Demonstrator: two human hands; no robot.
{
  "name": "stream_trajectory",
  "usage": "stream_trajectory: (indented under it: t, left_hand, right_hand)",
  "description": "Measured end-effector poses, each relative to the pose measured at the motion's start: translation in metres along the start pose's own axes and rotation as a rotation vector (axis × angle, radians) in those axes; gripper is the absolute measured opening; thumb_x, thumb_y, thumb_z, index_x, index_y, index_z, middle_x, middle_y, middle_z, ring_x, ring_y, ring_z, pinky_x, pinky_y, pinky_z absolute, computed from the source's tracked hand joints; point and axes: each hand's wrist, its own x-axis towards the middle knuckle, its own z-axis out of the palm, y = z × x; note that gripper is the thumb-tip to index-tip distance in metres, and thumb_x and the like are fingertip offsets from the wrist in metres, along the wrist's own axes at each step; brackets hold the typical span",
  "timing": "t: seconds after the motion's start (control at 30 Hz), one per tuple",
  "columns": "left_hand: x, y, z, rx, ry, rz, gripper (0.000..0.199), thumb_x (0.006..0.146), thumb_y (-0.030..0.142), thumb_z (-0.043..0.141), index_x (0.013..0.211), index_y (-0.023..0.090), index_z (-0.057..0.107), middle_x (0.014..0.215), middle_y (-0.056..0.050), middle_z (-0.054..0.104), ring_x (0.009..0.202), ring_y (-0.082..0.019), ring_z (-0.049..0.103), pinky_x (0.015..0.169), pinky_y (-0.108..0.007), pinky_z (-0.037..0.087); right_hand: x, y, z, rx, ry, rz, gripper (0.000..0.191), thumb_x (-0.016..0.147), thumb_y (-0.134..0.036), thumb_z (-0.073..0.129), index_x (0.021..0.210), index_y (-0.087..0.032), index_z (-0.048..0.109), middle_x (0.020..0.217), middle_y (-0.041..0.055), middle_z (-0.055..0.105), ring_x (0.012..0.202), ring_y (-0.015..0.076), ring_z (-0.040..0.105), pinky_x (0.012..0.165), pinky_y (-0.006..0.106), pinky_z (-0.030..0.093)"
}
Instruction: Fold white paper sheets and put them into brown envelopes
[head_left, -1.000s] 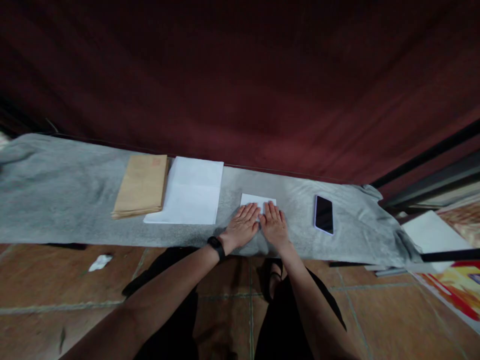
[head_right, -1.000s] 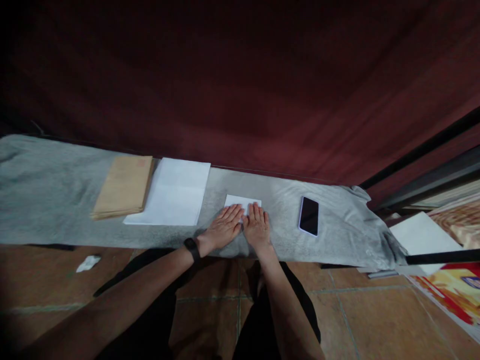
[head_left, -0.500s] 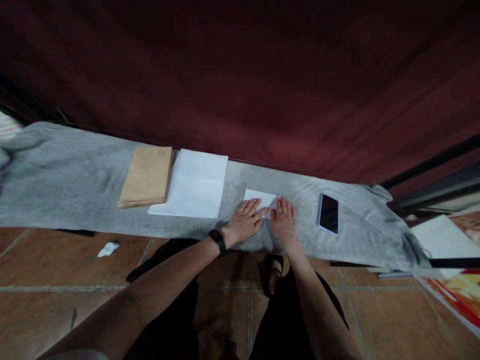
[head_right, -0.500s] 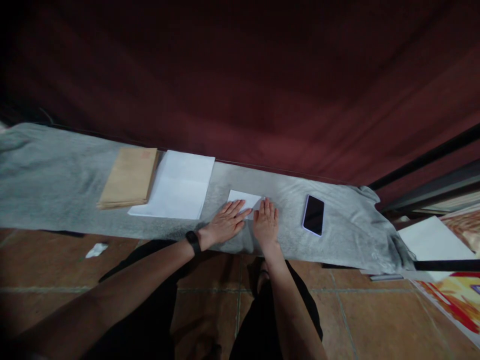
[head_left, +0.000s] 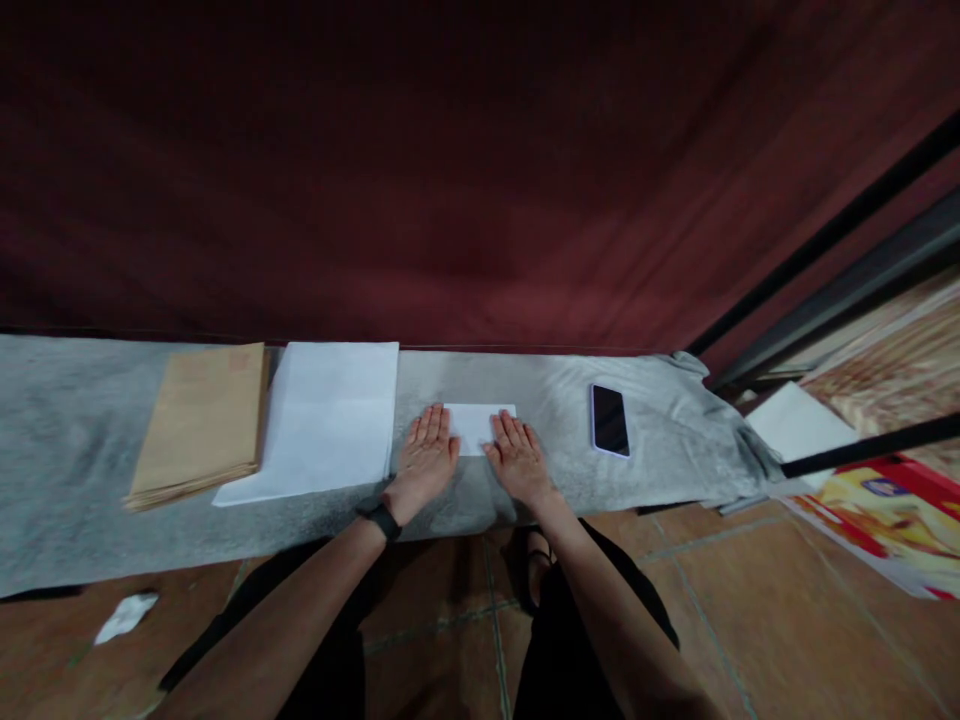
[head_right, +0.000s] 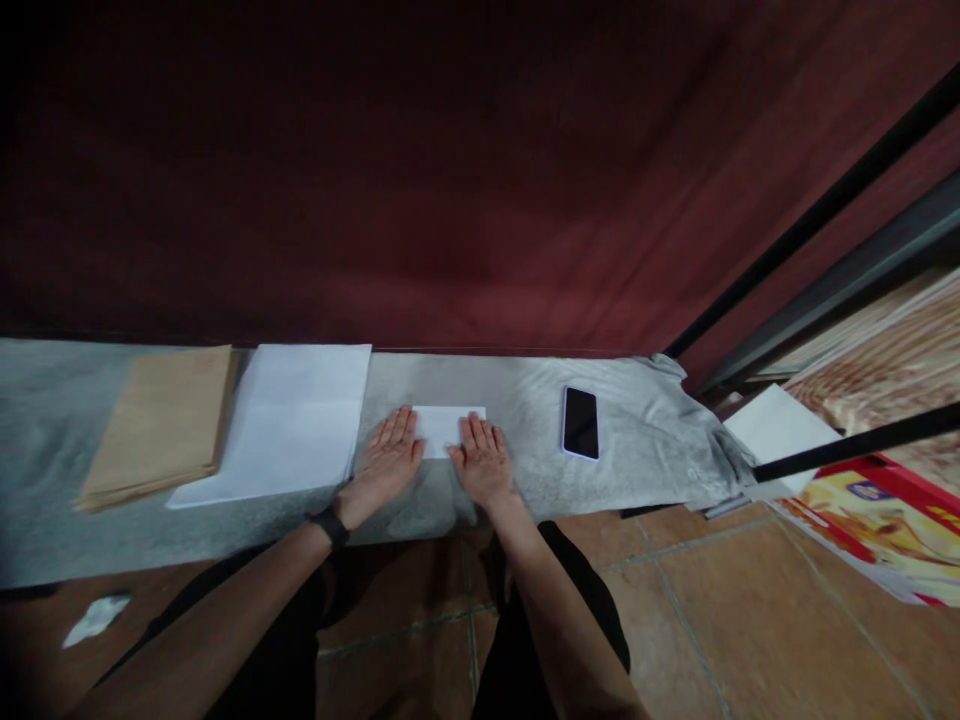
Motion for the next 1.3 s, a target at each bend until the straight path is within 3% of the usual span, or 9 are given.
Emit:
stream_trajectory:
  t: [0.3, 0.6, 0.7, 0.8, 0.87, 0.97, 1.1, 1.23, 1.3]
  left_hand:
    - [0.016, -0.006, -0.017, -0.376, -0.009, -0.085, 0.052, 0.093, 0.023, 0.048, 0.143, 0.009, 0.051, 0.14, -0.018, 0.062, 0.132, -0.028, 0.057, 0.113, -0.044, 0.044]
    - [0.025, 0.0, -0.019, -1.119, 0.052, -0.543, 0.067, 0.074, 0.016, 0.067, 0.14, 0.02, 0.052, 0.109, -0.006, 0.072, 0.088, -0.021, 0.071, 0.081, -0.036, 0.058]
    - [0.024, 0.004, -0.022, -1.247, 0.027, -0.641, 0.079, 0.072, 0.012, 0.065, 0.147, 0.017, 0.044, 0.101, -0.005, 0.072, 0.084, -0.02, 0.071, 0.079, -0.035, 0.057]
    - [0.025, 0.005, -0.027, -1.37, 0.017, -0.575, 0.074, 0.071, 0.017, 0.066, 0.144, 0.018, 0.049, 0.097, -0.004, 0.072, 0.087, -0.02, 0.07, 0.079, -0.034, 0.056]
    - [0.028, 0.005, -0.032, -1.459, 0.02, -0.515, 0.068, 0.072, 0.023, 0.068, 0.139, 0.019, 0.053, 0.099, -0.005, 0.073, 0.09, -0.02, 0.07, 0.079, -0.033, 0.056]
    - [0.032, 0.006, -0.04, -1.622, -0.021, -0.52, 0.052, 0.08, 0.036, 0.065, 0.128, 0.018, 0.059, 0.103, -0.008, 0.072, 0.095, -0.021, 0.071, 0.079, -0.033, 0.058]
    - [0.03, 0.015, -0.042, -1.7, -0.105, -0.63, 0.038, 0.084, 0.034, 0.067, 0.118, 0.02, 0.061, 0.112, -0.01, 0.072, 0.1, -0.02, 0.07, 0.084, -0.035, 0.059]
    - [0.021, 0.026, -0.034, -1.698, -0.242, -0.525, 0.038, 0.075, 0.027, 0.075, 0.111, 0.019, 0.064, 0.114, -0.01, 0.073, 0.095, -0.02, 0.072, 0.084, -0.035, 0.059]
    - [0.02, 0.025, -0.032, -1.644, -0.203, -0.478, 0.045, 0.072, 0.027, 0.076, 0.114, 0.018, 0.063, 0.107, -0.008, 0.074, 0.089, -0.018, 0.071, 0.077, -0.03, 0.057]
  right_hand:
    - [0.005, 0.0, -0.007, 0.004, -0.069, 0.087, 0.06, 0.105, -0.043, 0.04, 0.158, -0.015, 0.035, 0.163, 0.0123, 0.032, 0.151, 0.0279, 0.034, 0.123, 0.047, 0.026]
    - [0.004, -0.006, -0.009, -0.011, -0.031, 0.094, 0.057, 0.105, -0.037, 0.042, 0.155, -0.011, 0.039, 0.161, 0.0158, 0.035, 0.149, 0.0293, 0.037, 0.123, 0.049, 0.028]
    - [0.003, -0.01, -0.015, 0.025, -0.048, 0.04, 0.062, 0.104, -0.043, 0.044, 0.156, -0.011, 0.037, 0.161, 0.0164, 0.035, 0.151, 0.0291, 0.034, 0.124, 0.05, 0.026]
    - [0.005, -0.016, -0.023, 0.122, -0.072, -0.097, 0.071, 0.099, -0.048, 0.051, 0.159, -0.015, 0.031, 0.164, 0.0126, 0.032, 0.152, 0.0277, 0.032, 0.126, 0.05, 0.023]
    - [0.01, -0.017, -0.029, 0.228, -0.062, -0.117, 0.063, 0.099, -0.039, 0.051, 0.157, -0.018, 0.036, 0.162, 0.0101, 0.038, 0.149, 0.0259, 0.038, 0.126, 0.047, 0.023]
    - [0.023, -0.014, -0.039, 0.538, 0.03, 0.064, 0.045, 0.102, -0.029, 0.04, 0.143, -0.021, 0.056, 0.144, 0.0079, 0.061, 0.134, 0.0223, 0.057, 0.117, 0.039, 0.039]
    - [0.038, -0.016, -0.047, 1.174, 0.139, 0.371, 0.05, 0.102, -0.052, 0.037, 0.129, -0.019, 0.064, 0.118, 0.0087, 0.075, 0.107, 0.0228, 0.072, 0.091, 0.035, 0.058]
    - [0.04, -0.031, -0.045, 1.59, 0.12, 0.492, 0.053, 0.093, -0.058, 0.053, 0.121, -0.015, 0.065, 0.11, 0.0124, 0.077, 0.097, 0.0248, 0.074, 0.078, 0.035, 0.061]
    - [0.039, -0.032, -0.041, 1.684, 0.118, 0.526, 0.045, 0.086, -0.053, 0.063, 0.11, -0.015, 0.068, 0.104, 0.0121, 0.078, 0.093, 0.0251, 0.074, 0.075, 0.035, 0.061]
